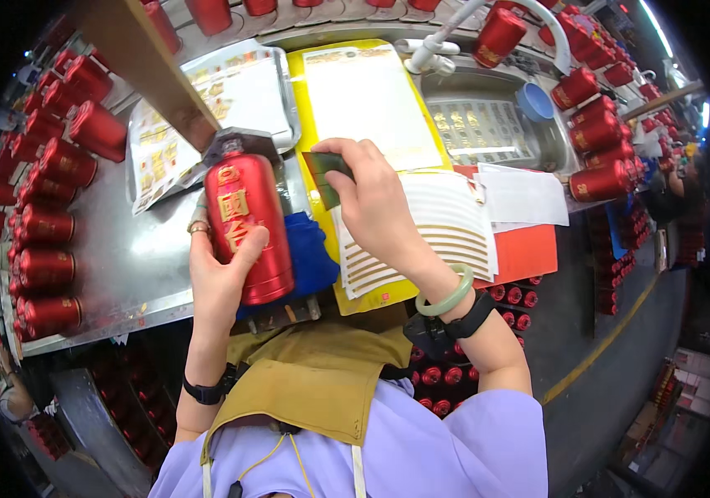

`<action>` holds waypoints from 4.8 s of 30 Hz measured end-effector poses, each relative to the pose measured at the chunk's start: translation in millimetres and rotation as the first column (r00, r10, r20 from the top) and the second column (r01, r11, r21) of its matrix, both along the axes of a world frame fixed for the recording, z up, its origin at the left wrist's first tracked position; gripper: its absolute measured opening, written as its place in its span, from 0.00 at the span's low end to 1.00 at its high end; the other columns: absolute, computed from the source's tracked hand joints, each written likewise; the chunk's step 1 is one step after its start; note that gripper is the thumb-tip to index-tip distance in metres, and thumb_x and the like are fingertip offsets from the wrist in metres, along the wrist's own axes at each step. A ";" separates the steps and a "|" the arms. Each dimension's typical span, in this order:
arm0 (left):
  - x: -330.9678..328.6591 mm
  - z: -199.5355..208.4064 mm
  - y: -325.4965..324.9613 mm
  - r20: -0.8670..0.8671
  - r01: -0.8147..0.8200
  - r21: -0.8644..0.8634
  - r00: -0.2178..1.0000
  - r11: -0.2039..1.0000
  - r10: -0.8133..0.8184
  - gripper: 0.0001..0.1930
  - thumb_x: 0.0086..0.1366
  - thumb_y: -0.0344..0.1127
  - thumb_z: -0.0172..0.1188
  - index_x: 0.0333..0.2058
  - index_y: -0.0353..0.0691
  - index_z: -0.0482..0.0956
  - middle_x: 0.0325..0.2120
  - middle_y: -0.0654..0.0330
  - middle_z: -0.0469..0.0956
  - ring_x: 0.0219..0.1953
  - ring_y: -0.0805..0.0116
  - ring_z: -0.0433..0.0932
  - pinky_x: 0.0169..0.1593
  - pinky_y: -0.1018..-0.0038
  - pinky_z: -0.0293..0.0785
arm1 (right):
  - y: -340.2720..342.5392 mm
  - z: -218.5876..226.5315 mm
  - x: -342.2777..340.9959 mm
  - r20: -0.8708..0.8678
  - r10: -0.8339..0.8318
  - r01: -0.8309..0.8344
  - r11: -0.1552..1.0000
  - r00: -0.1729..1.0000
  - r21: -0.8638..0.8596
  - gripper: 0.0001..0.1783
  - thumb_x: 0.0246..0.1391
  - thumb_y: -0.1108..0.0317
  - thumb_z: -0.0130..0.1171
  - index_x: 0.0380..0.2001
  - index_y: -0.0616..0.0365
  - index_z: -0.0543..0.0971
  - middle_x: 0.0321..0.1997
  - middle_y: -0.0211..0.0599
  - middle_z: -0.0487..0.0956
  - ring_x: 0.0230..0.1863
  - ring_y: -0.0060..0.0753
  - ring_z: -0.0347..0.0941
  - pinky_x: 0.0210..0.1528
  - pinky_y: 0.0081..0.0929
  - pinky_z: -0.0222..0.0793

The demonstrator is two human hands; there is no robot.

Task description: Applying and smoothing labels on red bottles at an industrial workstation.

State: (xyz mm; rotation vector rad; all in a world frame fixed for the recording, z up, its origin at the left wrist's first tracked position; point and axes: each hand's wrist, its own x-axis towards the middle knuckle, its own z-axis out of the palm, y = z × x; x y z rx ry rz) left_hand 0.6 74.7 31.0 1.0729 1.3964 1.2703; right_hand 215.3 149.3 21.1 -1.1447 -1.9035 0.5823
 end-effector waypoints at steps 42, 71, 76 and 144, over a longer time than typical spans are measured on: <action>-37.0 49.5 -12.6 0.139 0.376 0.417 0.873 0.828 -0.467 0.39 0.80 0.60 0.35 0.68 0.27 0.62 0.62 0.48 0.72 0.65 0.62 0.69 0.70 0.66 0.61 | -19.5 165.4 -28.2 0.089 0.572 -0.469 0.744 0.816 -0.476 0.06 0.62 0.72 0.57 0.38 0.65 0.80 0.30 0.24 0.77 0.34 0.12 0.67 0.38 0.18 0.65; -55.7 -14.2 -38.2 0.349 0.154 -0.084 0.930 0.984 -0.116 0.15 0.67 0.28 0.68 0.49 0.33 0.75 0.38 0.60 0.81 0.39 0.75 0.78 0.42 0.76 0.77 | -61.5 5.1 -23.9 -0.296 0.086 -0.270 0.697 0.951 -0.665 0.11 0.63 0.63 0.66 0.38 0.62 0.83 0.30 0.22 0.79 0.32 0.11 0.66 0.38 0.18 0.64; -55.1 -18.4 -39.3 0.381 0.124 -0.087 0.921 0.988 -0.082 0.15 0.67 0.28 0.68 0.49 0.32 0.75 0.39 0.59 0.81 0.39 0.76 0.78 0.42 0.76 0.77 | -64.0 4.6 -29.4 -0.349 0.056 -0.286 0.700 0.935 -0.654 0.12 0.65 0.64 0.64 0.37 0.64 0.82 0.34 0.27 0.83 0.38 0.14 0.72 0.45 0.20 0.69; -51.2 -13.7 -39.7 0.280 0.111 -0.102 0.957 0.988 -0.079 0.18 0.67 0.30 0.68 0.53 0.35 0.75 0.39 0.62 0.81 0.40 0.77 0.79 0.41 0.79 0.74 | -62.1 4.4 -30.1 -0.251 0.069 -0.216 0.749 0.966 -0.627 0.14 0.63 0.62 0.66 0.38 0.66 0.85 0.32 0.28 0.84 0.35 0.14 0.72 0.41 0.20 0.70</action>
